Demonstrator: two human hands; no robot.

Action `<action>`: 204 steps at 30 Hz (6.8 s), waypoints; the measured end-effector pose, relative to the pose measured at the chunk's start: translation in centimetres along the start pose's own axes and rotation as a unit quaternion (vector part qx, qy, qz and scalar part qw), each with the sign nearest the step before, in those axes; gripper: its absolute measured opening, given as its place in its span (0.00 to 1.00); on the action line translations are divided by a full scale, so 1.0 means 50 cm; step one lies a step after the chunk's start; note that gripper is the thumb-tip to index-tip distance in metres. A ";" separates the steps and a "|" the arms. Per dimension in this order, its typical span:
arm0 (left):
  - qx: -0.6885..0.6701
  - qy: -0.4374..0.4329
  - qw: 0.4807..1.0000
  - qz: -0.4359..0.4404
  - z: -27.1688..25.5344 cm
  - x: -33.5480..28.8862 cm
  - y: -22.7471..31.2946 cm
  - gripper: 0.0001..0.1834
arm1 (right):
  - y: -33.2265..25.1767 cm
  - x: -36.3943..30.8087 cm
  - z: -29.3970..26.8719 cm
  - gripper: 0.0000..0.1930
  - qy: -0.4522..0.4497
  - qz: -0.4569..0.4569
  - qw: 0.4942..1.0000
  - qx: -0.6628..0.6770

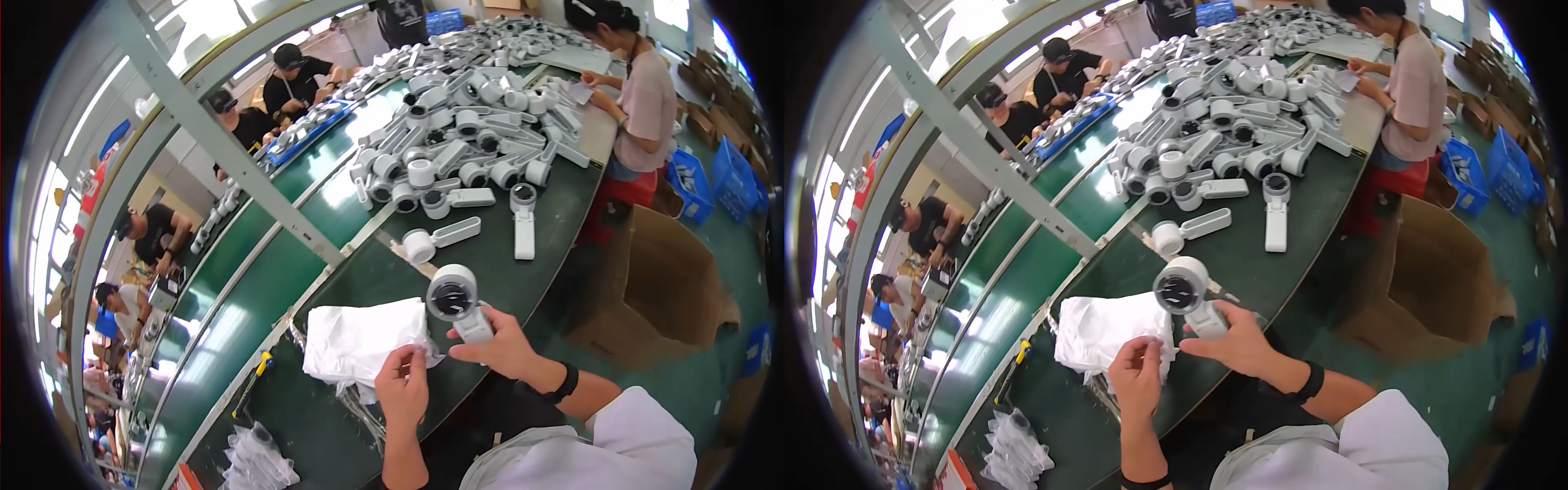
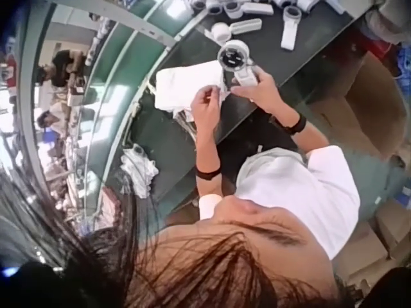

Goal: The person picks up a handheld fan from a pile, slides it into a plastic bag by hand, and places the bagged fan onto the table. After repeating this for several fans, the person gathers the bagged fans and places them into a cardboard box.

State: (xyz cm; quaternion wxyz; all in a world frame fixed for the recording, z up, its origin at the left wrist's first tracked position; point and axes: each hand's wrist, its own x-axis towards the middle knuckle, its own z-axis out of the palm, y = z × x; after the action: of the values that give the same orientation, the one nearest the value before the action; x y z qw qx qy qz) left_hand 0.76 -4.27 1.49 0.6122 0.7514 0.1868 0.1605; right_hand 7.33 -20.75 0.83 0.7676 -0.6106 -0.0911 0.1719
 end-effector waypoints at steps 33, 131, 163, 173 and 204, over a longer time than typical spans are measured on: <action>-0.186 -0.100 0.975 -0.070 -0.069 -0.015 0.001 0.12 | -0.075 0.029 -0.035 0.43 -0.392 0.100 0.867 -0.293; 0.464 0.363 0.672 -0.449 -0.884 -0.326 -0.239 0.31 | 0.221 -0.083 0.200 0.03 -0.268 -0.219 0.897 -0.275; 0.131 0.501 0.583 -0.626 -0.655 -0.937 -1.008 0.35 | 0.272 -0.094 0.187 0.05 -0.172 -0.309 0.779 -0.518; 0.215 0.390 0.671 -0.593 -0.678 -0.972 -1.002 0.31 | 0.258 -0.104 0.210 0.03 -0.187 -0.316 0.786 -0.497; 0.536 0.253 0.730 -0.339 -0.742 -0.200 -0.227 0.30 | 0.220 -0.092 0.232 0.06 -0.250 -0.365 0.820 -0.363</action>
State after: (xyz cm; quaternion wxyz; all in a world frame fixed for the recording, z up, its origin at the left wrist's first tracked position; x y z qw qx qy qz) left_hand -26.40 24.94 -2.37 0.0517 0.7728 0.6325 -0.0001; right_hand -2.67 -9.83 -6.75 0.4476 -0.7029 -0.5524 -0.0197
